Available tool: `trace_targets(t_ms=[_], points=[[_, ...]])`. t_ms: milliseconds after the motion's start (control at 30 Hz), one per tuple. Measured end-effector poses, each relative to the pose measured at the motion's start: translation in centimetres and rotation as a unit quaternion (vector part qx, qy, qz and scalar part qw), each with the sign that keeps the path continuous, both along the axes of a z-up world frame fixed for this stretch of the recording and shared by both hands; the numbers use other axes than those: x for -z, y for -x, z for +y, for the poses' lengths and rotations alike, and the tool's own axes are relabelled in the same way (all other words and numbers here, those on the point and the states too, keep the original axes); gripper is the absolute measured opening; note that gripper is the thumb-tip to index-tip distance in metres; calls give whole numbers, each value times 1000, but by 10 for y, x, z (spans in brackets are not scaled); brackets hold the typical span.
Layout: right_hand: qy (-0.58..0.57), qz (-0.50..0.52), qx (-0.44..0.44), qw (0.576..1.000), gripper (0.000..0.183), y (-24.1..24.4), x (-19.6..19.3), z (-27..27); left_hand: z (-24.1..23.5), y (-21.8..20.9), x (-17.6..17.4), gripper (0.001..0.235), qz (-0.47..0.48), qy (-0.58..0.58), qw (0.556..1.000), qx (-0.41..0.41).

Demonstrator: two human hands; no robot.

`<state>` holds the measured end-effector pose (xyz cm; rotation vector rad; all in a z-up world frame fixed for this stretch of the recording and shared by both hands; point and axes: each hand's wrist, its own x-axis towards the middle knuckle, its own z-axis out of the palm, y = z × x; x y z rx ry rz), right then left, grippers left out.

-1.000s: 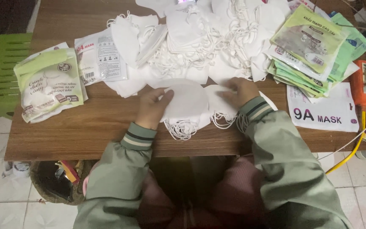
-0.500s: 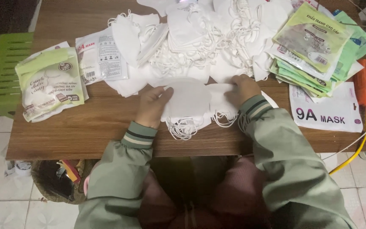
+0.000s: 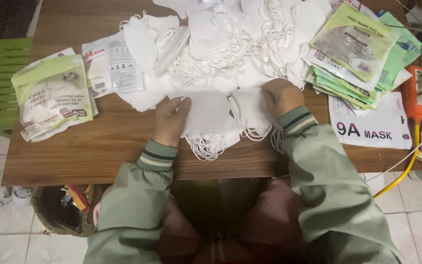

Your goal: Folding and stacking white face masks on a wooden table in a production environment.

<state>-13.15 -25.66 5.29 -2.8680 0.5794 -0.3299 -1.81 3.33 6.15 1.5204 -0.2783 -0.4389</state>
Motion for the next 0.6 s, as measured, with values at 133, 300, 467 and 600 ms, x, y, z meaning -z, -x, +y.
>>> trace_targets(t_ms=[133, 300, 467, 600], points=[[-101, -120, -31, 987, 20, 8, -5, -19, -5, 2, 4, 22, -36, -40, 998, -35], [-431, -201, -71, 877, 13, 8, -23, 12, -3, -3, 6, 28, -101, -131, 986, 26], [-476, -151, -86, 862, 14, 7, -31, 55, -14, 13, 0, 34, -38, -71, 997, 11], [-489, -113, -92, 860, 16, 4, -21, 64, -19, 21, 4, 38, -23, -64, 997, 28]])
